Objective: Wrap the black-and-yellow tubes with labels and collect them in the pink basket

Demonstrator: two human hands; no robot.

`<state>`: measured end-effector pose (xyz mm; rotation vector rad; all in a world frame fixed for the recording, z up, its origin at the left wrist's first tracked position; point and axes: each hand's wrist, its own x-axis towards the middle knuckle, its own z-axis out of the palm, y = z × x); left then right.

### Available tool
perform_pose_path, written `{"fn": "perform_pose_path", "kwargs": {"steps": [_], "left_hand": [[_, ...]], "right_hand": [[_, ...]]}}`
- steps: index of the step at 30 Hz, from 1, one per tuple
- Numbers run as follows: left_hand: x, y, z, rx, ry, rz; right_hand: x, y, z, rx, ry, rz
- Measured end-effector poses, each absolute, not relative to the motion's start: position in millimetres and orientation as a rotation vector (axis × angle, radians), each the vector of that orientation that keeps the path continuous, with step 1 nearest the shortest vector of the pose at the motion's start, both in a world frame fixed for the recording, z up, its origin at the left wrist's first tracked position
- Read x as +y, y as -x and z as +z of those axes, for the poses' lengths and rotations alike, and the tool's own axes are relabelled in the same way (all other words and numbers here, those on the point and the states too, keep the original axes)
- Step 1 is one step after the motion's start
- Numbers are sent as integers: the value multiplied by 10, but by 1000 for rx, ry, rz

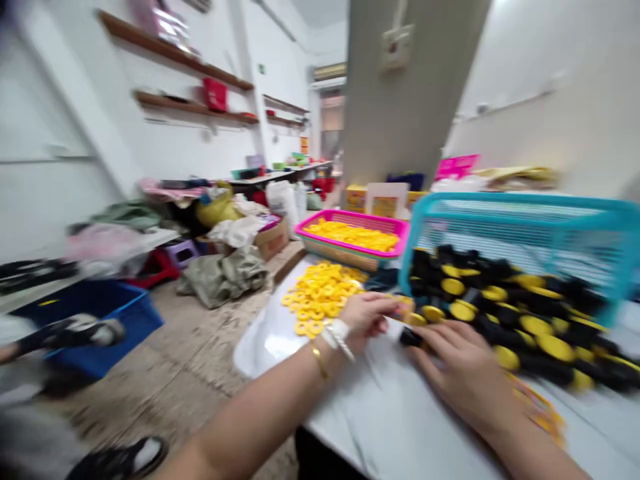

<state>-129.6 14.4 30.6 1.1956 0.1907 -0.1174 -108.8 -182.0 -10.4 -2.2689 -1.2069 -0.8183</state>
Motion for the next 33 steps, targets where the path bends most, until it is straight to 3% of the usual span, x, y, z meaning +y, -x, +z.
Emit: {"fn": "perform_pose_path", "kwargs": {"steps": [3,9,18,33], "left_hand": [[69,1199,246,92,-1134,-112],[182,1190,218,193,-1092,-155],[67,1151,248,204,-986,-230],[30,1202,203,103,-1012,-223]], "right_hand": [[-1845,1005,-70,-1215,2456,-759],[-1833,1038,13,-959,2202,-706],[-1867,1068,258,-385,1603,-13],[-1888,1121,200,-688,2019,-546]]}}
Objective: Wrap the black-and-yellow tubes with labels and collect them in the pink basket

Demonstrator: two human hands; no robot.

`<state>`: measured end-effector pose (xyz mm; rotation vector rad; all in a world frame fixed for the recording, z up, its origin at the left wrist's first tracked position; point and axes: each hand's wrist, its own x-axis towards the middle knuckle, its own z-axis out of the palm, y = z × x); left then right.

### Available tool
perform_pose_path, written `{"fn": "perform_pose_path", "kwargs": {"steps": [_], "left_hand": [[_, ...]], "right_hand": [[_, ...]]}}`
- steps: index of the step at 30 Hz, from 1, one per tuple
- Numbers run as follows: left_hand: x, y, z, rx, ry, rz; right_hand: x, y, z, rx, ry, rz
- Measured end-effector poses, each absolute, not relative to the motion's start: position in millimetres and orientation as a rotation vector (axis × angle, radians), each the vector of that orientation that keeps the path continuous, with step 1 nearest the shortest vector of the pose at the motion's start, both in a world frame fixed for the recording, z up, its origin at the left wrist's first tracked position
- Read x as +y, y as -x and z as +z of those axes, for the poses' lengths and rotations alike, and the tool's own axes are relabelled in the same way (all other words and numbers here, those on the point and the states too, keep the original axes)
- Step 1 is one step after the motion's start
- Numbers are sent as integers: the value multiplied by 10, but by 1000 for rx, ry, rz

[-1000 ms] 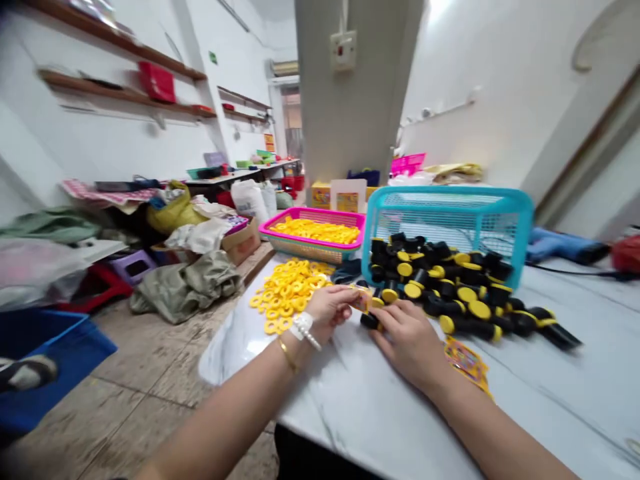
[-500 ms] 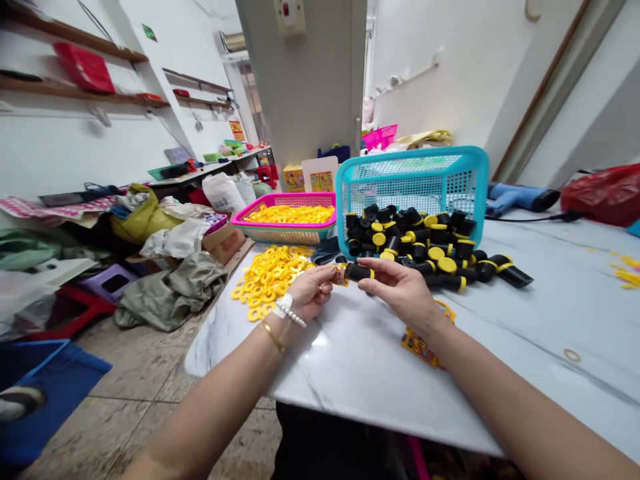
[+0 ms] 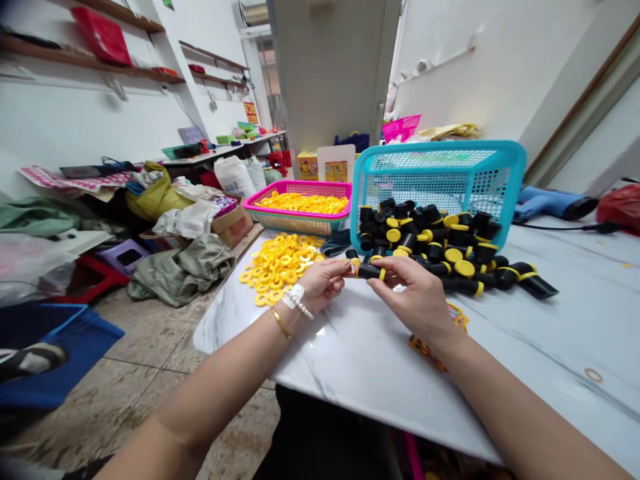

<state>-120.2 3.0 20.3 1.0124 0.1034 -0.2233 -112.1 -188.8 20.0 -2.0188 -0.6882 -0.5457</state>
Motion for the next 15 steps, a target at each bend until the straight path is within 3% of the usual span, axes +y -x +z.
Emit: {"fn": "perform_pose_path", "kwargs": {"steps": [10,15], "left_hand": [[23,1186,181,114,-1110,-210],[73,1138,213,211,-972,-247]], "right_hand": [[-1939,1119,240,-801,2196,-719],[-1967,1072,257,-620,1883,-436]]}}
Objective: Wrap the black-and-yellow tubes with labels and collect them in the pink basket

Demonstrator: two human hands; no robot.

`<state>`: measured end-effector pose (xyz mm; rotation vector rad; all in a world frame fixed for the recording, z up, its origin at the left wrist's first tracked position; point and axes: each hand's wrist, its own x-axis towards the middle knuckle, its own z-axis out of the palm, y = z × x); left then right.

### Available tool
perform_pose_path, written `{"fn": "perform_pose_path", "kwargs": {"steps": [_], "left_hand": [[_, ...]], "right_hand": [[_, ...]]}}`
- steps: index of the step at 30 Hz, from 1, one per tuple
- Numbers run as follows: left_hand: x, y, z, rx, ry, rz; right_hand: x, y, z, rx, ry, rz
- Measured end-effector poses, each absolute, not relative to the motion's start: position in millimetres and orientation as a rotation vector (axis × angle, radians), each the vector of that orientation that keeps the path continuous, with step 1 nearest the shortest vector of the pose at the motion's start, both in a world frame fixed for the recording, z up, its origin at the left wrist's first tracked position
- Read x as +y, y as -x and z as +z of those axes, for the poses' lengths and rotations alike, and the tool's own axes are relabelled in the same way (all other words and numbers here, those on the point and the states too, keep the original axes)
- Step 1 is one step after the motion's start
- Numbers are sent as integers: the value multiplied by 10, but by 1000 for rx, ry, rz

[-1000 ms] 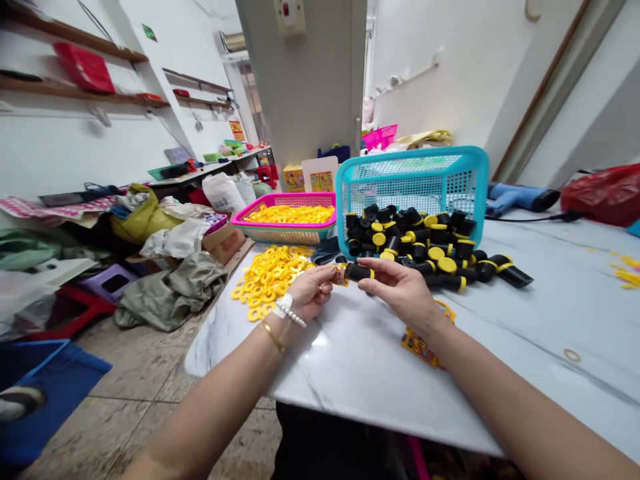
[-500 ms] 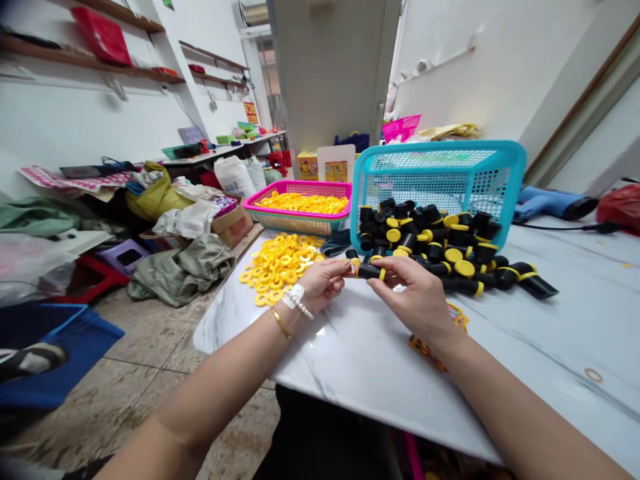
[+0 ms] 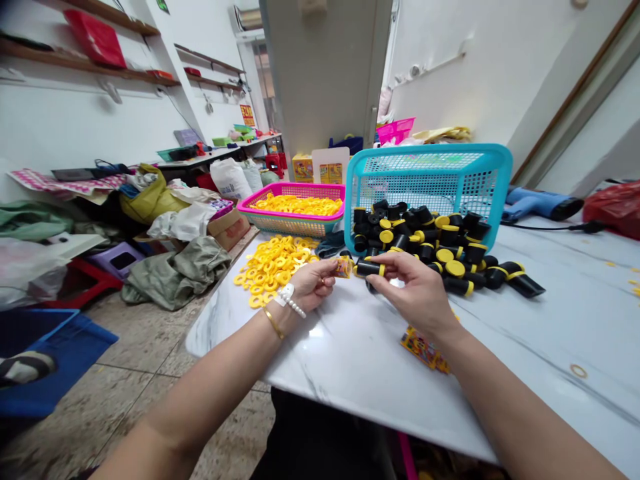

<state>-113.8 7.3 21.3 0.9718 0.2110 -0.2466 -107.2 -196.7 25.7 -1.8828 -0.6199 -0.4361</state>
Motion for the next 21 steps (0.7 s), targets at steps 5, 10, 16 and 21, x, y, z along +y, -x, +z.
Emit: {"fn": "perform_pose_path", "kwargs": {"steps": [5,10,16,21], "left_hand": [[69,1119,231,221,-857,-323],[39,1139,233,200,-818,-359],[32,1154,242,194,-813,-352],[-13,1192,238,150,-943,-303]], "right_hand": [[-1908,1027,191,-409,1536,-155],[-1887,1005,126,-370,1558,-117],[-1920,1042,127,-484,1755,-269],[-1932,1118,158,-682,1914,-389]]}}
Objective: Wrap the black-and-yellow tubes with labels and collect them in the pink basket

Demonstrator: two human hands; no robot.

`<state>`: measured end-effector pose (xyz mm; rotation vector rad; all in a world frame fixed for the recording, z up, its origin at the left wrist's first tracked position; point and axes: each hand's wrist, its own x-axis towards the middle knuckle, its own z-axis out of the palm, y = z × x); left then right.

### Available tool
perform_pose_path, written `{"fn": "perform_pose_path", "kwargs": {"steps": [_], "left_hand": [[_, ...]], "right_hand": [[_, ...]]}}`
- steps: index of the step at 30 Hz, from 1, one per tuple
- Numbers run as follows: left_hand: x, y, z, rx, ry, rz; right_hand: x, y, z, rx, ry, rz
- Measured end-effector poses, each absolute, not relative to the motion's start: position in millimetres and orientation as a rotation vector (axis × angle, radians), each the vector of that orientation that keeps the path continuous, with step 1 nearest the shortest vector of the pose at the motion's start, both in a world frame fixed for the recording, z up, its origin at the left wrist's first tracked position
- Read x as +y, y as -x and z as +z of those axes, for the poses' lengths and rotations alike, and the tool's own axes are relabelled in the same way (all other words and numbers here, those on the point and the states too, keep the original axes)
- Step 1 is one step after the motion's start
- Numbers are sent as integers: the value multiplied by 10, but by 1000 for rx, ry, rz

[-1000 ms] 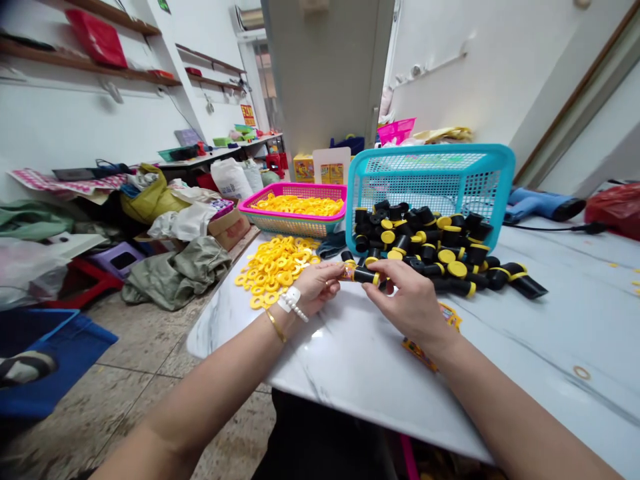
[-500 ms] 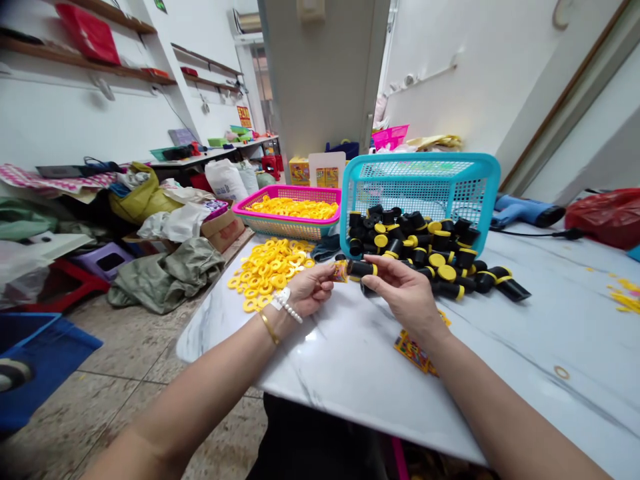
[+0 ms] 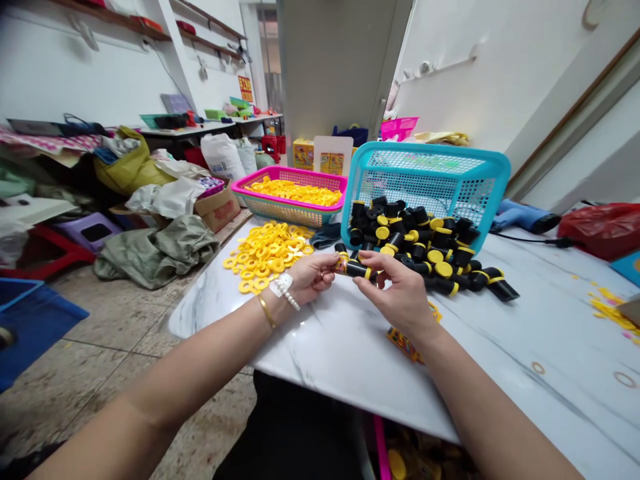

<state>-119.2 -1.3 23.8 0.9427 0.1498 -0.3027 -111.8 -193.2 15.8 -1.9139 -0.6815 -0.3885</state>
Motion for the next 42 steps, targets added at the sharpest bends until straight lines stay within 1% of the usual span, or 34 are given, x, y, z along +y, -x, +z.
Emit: {"fn": "perform_pose_path", "kwargs": {"steps": [4,6,10,15,22,31,34,37,42], "left_hand": [[-10,1224,246,67,-1082,-261],[3,1225,246,52,-1105,-262],[23,1200,224,46,-1110,-248],[54,1174,208,128,-1148,-133],[103,1184,200,-106,-1211,-399],[-23,1222,183,-195,-1313,-281],[4,1232,195,-184,-1333,-359],[87,1220,199,-162,-1322,-444],[86,1248,227,-212,-1329,-353]], "right_hand": [[-1933,1115,152,-657,1841,-205],[-1942,1093,150,-608,1793,-178],[-1983,1053,158,-563,1805,-235],[-2017,1069,173,-600,1837,-336],[-1976,1145,186,-754,1915,-369],[-1915,1175,215,-869,1964,-492],[-1894,1189,203,-838,1904,-446],[-1917,1186,221,-864,1933,-508],[-1982,1194,236,-860,1946,-479]]}}
